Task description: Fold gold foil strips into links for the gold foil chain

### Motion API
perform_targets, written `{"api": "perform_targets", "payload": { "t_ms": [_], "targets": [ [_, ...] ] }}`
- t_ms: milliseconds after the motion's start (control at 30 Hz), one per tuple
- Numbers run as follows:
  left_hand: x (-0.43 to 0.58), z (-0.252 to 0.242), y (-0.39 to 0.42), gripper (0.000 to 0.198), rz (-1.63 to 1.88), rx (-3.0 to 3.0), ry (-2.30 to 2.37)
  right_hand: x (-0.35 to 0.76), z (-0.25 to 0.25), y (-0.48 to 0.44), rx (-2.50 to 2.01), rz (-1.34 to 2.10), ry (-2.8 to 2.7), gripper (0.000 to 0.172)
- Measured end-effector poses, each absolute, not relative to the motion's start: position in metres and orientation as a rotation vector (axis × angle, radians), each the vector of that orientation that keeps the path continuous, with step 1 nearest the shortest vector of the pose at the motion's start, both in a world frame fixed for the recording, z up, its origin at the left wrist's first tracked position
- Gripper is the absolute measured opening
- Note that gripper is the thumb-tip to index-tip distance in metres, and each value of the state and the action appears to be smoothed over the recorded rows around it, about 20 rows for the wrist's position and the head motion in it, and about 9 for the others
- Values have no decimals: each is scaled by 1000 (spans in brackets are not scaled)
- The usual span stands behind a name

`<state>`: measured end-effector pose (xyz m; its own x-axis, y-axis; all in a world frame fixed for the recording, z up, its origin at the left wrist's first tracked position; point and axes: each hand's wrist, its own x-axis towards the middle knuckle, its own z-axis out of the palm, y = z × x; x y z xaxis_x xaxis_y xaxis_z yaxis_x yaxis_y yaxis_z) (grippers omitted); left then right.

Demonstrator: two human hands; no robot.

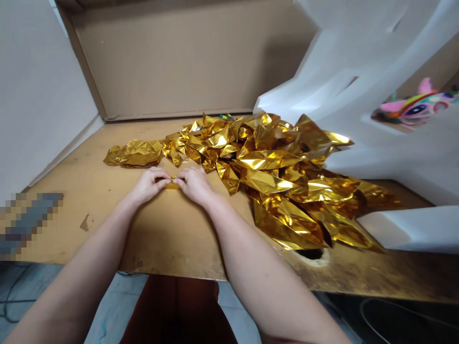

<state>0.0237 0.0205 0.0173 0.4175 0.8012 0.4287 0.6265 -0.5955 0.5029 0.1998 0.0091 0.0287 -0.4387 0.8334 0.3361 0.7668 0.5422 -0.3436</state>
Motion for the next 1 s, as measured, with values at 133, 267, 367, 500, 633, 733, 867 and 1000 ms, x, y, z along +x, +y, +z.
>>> {"api": "perform_targets", "payload": {
  "t_ms": [133,267,367,500,633,733,867,1000],
  "targets": [
    [15,14,21,10,986,2352,1284,200,31,9,-1349,214,-2272,15],
    [10,11,22,9,1005,2285,1306,204,32,10,-1396,275,-2214,13],
    [9,10,24,8,1017,2242,1322,208,33,11,-1389,308,-2175,13],
    [7,10,25,6,1034,2221,1333,210,36,8,-1445,366,-2142,12],
    [9,12,22,6,1067,2316,1258,207,40,6,-1470,343,-2162,12],
    [11,13,19,7,1065,2387,1208,204,40,5,-1404,262,-2213,11],
    [13,13,19,7,1033,2430,1199,200,40,5,-1377,203,-2265,9],
    [15,12,19,9,1049,2425,1199,198,41,3,-1377,220,-2266,5]
  ]
}}
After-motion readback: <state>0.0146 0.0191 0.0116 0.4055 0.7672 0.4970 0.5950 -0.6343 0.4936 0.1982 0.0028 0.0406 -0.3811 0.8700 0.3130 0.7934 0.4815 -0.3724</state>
